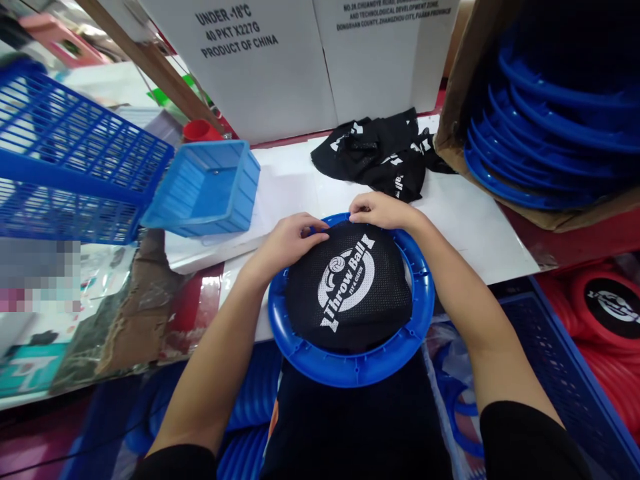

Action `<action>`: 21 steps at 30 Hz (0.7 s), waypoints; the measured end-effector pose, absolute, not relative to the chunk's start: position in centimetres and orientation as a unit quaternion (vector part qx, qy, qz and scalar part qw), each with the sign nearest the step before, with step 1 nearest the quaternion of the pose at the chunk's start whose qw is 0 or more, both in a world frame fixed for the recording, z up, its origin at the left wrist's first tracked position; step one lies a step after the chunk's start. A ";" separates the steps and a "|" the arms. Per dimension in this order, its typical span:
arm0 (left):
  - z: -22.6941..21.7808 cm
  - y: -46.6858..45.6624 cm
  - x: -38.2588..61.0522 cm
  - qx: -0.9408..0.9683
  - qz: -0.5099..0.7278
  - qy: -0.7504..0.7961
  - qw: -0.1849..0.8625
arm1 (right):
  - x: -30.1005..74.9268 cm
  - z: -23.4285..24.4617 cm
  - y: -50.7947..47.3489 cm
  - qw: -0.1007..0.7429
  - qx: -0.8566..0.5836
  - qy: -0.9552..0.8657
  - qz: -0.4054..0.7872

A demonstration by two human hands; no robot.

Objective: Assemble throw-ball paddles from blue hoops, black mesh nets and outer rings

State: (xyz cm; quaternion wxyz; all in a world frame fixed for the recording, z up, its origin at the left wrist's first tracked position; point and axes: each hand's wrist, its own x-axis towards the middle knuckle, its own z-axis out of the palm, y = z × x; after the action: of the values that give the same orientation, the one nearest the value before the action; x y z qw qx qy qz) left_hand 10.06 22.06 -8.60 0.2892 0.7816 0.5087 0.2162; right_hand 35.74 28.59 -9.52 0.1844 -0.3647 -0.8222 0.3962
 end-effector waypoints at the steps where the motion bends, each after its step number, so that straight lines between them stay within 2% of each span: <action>1: -8.5 21.9 10.0 0.786 0.213 0.507 0.283 | 35.7 -9.5 28.6 0.186 -0.365 -0.825 0.389; 6: -8.4 21.8 10.3 0.797 0.238 0.499 0.244 | 35.3 -8.8 28.0 0.172 -0.386 -0.828 0.369; 9: -8.9 22.4 11.0 0.790 0.285 0.495 0.223 | 34.8 -8.1 27.6 0.162 -0.340 -0.850 0.369; 12: -9.4 23.3 11.7 0.789 0.296 0.480 0.243 | 34.1 -7.7 27.9 0.137 -0.287 -0.870 0.377; 16: -10.0 23.8 11.9 0.774 0.290 0.489 0.278 | 33.3 -7.8 28.9 0.115 -0.290 -0.863 0.398; 21: -10.3 23.8 11.7 0.756 0.291 0.512 0.286 | 33.1 -8.4 29.1 0.143 -0.332 -0.831 0.422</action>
State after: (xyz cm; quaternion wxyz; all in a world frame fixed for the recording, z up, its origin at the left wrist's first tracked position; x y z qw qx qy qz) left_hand 11.71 23.82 -10.33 0.2860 0.7559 0.5120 0.2909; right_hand 33.13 29.15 -8.45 0.1428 -0.3317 -0.8314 0.4224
